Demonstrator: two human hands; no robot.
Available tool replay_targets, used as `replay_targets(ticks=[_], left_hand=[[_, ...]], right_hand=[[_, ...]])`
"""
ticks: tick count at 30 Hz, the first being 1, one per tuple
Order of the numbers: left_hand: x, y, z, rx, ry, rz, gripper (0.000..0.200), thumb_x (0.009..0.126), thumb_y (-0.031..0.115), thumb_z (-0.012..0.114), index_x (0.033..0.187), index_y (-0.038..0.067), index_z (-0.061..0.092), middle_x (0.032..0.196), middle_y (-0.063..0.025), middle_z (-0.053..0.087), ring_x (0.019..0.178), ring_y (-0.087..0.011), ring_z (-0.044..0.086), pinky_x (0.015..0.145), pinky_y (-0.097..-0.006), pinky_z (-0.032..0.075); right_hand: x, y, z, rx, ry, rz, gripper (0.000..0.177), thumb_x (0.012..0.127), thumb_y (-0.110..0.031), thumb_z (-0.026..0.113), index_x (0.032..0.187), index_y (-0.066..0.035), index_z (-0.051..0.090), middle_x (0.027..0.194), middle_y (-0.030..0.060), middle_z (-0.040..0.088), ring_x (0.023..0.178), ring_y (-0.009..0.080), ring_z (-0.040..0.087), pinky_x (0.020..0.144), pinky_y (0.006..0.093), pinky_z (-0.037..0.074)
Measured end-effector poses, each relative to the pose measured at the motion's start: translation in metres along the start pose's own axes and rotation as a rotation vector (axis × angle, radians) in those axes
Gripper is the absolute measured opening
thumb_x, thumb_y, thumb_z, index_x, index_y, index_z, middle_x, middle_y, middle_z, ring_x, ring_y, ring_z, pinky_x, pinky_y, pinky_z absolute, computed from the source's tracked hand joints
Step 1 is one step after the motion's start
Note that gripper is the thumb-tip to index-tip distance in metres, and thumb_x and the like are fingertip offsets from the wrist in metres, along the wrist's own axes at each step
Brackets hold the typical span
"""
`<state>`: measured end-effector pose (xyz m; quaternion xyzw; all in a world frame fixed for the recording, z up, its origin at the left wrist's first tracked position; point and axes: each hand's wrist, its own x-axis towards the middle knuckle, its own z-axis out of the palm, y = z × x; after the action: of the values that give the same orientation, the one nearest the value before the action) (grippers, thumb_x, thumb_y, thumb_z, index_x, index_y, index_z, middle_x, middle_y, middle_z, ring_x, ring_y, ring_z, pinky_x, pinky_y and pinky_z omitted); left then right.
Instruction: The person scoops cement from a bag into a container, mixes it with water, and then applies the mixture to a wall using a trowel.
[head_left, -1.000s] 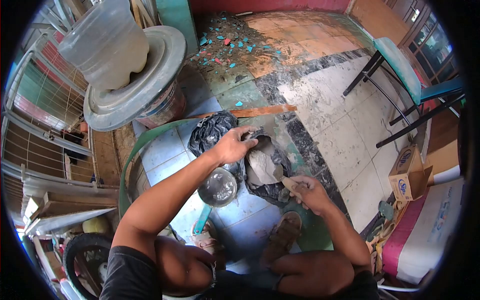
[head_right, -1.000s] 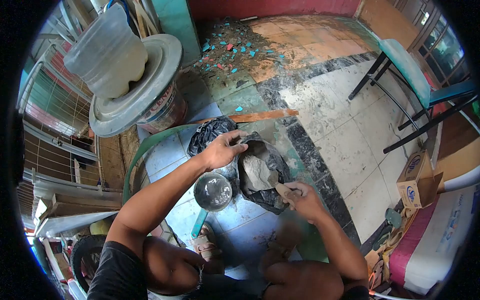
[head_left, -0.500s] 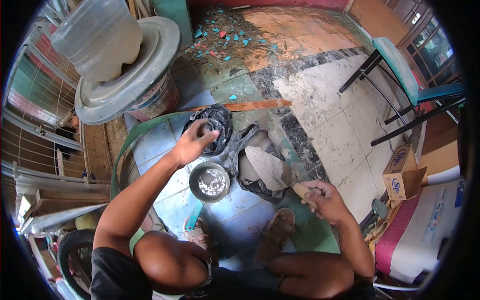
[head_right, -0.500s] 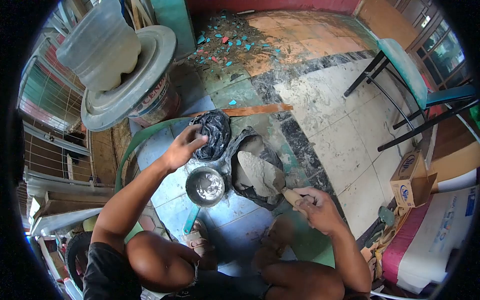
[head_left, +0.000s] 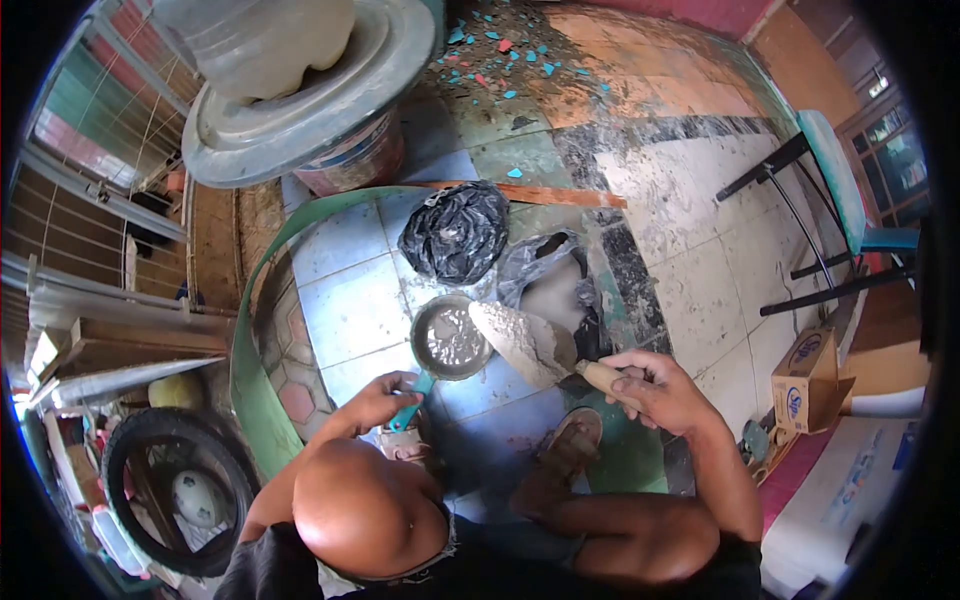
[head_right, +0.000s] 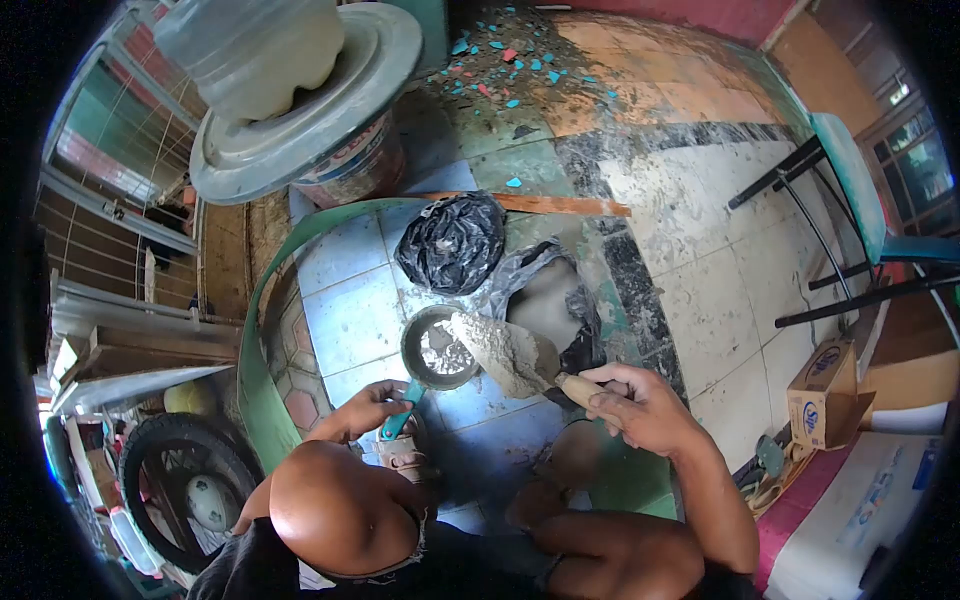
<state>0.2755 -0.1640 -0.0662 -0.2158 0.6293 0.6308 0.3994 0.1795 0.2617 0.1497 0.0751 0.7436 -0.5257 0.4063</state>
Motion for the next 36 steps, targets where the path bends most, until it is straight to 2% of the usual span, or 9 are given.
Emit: replay_targets(ticks=[4, 6, 10, 13, 19, 23, 24, 30, 36], left_hand=[[-0.018, 0.015, 0.009, 0.227, -0.032, 0.177, 0.018, 0.094, 0.006, 0.07, 0.112, 0.003, 0.066, 0.09, -0.0018, 0.07, 0.084, -0.011, 0.064, 0.076, -0.0298, 0.052], [-0.017, 0.015, 0.008, 0.305, -0.033, 0.207, 0.016, 0.094, 0.006, 0.07, 0.11, 0.004, 0.066, 0.089, -0.0012, 0.069, 0.082, -0.0097, 0.062, 0.074, -0.0294, 0.05], [-0.023, 0.033, 0.017, 0.396, -0.036, 0.257, 0.01, 0.094, 0.008, 0.072, 0.1, 0.005, 0.065, 0.083, -0.0007, 0.064, 0.078, -0.01, 0.056, 0.071, -0.0312, 0.048], [-0.023, 0.036, 0.021, 0.453, -0.025, 0.275, 0.011, 0.093, 0.01, 0.072, 0.098, 0.005, 0.064, 0.079, -0.0014, 0.062, 0.076, -0.0108, 0.055, 0.069, -0.0329, 0.047], [-0.025, 0.039, 0.02, 0.492, -0.005, 0.288, 0.013, 0.094, 0.013, 0.073, 0.1, 0.005, 0.064, 0.078, -0.0015, 0.061, 0.074, -0.0117, 0.055, 0.069, -0.0336, 0.046], [-0.019, 0.029, 0.017, 0.416, -0.029, 0.263, 0.021, 0.091, 0.019, 0.073, 0.103, 0.005, 0.064, 0.081, -0.0085, 0.063, 0.076, -0.0197, 0.058, 0.072, -0.0389, 0.048], [-0.02, 0.031, 0.017, 0.401, -0.035, 0.255, 0.021, 0.091, 0.019, 0.073, 0.103, 0.005, 0.064, 0.081, -0.008, 0.063, 0.076, -0.0194, 0.058, 0.072, -0.0386, 0.048], [-0.016, 0.023, 0.013, 0.388, -0.039, 0.289, 0.02, 0.091, 0.018, 0.073, 0.104, 0.005, 0.065, 0.082, -0.0061, 0.064, 0.077, -0.0179, 0.058, 0.073, -0.037, 0.049], [-0.014, 0.018, 0.007, 0.359, -0.062, 0.219, 0.019, 0.093, 0.008, 0.074, 0.109, 0.004, 0.066, 0.089, -0.0016, 0.068, 0.082, -0.011, 0.059, 0.077, -0.0309, 0.049]], right_hand=[[0.033, -0.016, 0.011, -0.173, -0.069, 0.062, 0.035, 0.1, -0.014, 0.062, 0.133, -0.002, 0.064, 0.091, 0.0064, 0.072, 0.061, 0.0083, 0.057, 0.045, 0.025, 0.042], [0.051, -0.024, 0.017, -0.298, -0.094, 0.085, 0.038, 0.101, -0.026, 0.063, 0.133, -0.006, 0.065, 0.09, 0.0057, 0.071, 0.059, 0.0094, 0.057, 0.043, 0.0267, 0.041], [0.073, -0.068, 0.042, -0.462, -0.129, 0.182, 0.037, 0.1, -0.026, 0.063, 0.13, -0.004, 0.066, 0.092, 0.0054, 0.069, 0.065, 0.0096, 0.059, 0.05, 0.0271, 0.046], [0.095, -0.089, 0.064, -0.662, -0.131, 0.185, 0.037, 0.097, -0.032, 0.063, 0.116, -0.001, 0.072, 0.094, 0.0148, 0.073, 0.072, 0.021, 0.069, 0.055, 0.0357, 0.053], [0.117, -0.107, 0.113, -1.273, -0.193, -0.366, 0.034, 0.086, -0.022, 0.061, 0.09, 0.011, 0.071, 0.092, 0.0357, 0.069, 0.089, 0.0502, 0.07, 0.079, 0.0531, 0.058], [0.106, -0.096, 0.129, -1.262, -0.097, -0.371, 0.028, 0.081, -0.01, 0.06, 0.098, 0.009, 0.071, 0.088, 0.0348, 0.07, 0.084, 0.0479, 0.073, 0.076, 0.0528, 0.06], [0.098, -0.093, 0.132, -1.327, -0.072, -0.441, 0.033, 0.084, -0.005, 0.057, 0.112, 0.011, 0.067, 0.098, 0.0338, 0.07, 0.085, 0.0487, 0.072, 0.074, 0.054, 0.06], [0.081, -0.056, 0.131, -1.404, 0.141, -0.571, 0.037, 0.095, -0.007, 0.053, 0.129, 0.004, 0.06, 0.109, 0.0275, 0.066, 0.09, 0.0419, 0.072, 0.079, 0.0479, 0.062], [0.05, -0.069, 0.098, -1.138, 0.069, -0.313, 0.037, 0.092, -0.011, 0.06, 0.127, 0.0, 0.059, 0.116, 0.0299, 0.066, 0.105, 0.0451, 0.068, 0.087, 0.0487, 0.058]])
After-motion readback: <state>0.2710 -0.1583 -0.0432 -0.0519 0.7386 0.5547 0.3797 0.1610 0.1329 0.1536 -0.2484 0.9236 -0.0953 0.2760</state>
